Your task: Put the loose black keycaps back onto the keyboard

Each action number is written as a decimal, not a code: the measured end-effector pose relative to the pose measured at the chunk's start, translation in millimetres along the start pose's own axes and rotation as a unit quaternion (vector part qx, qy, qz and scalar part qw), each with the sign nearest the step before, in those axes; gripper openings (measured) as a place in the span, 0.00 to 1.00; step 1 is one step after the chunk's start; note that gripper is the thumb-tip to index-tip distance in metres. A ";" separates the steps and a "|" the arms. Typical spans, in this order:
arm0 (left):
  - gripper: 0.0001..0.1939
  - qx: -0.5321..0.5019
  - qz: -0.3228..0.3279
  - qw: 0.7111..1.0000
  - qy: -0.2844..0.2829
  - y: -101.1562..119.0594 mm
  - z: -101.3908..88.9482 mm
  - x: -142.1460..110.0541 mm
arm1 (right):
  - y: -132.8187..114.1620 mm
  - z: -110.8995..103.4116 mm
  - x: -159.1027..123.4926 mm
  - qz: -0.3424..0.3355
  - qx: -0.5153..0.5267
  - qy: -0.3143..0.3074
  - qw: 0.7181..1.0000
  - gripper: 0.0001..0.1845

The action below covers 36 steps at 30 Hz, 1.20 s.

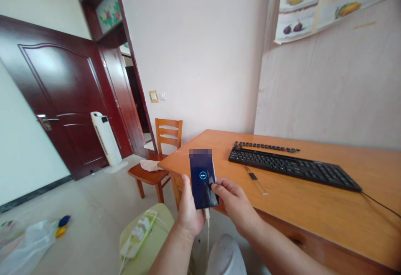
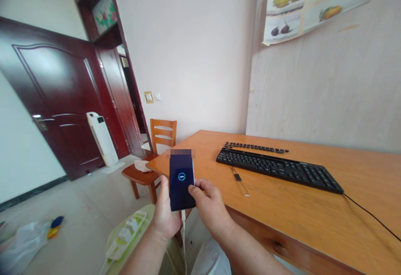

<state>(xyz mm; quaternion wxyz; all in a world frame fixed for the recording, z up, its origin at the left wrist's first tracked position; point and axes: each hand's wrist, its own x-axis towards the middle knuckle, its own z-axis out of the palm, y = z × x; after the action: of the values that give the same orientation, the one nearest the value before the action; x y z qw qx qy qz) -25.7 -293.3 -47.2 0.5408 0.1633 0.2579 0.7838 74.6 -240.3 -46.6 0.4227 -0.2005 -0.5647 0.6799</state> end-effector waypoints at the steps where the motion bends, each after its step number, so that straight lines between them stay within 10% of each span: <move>1: 0.30 0.000 0.001 1.000 0.000 -0.4 0.2 -0.3 | 0.4 -0.4 0.2 0.001 0.001 -0.001 1.000 0.11; 16: 0.25 0.006 -0.042 0.999 -0.033 -5.7 -8.1 -0.7 | 8.0 -6.4 -3.5 0.051 0.050 0.058 0.996 0.17; 36: 0.31 -0.019 -0.117 0.985 -0.123 -12.9 -28.6 0.2 | 3.3 -11.5 -5.1 0.143 0.193 -0.019 0.971 0.13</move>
<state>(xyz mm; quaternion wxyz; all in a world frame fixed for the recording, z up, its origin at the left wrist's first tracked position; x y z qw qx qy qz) -31.2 -295.9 -77.9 0.6595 0.2170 0.1917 0.6937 84.9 -237.6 -54.0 0.3406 -0.1809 -0.3963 0.8332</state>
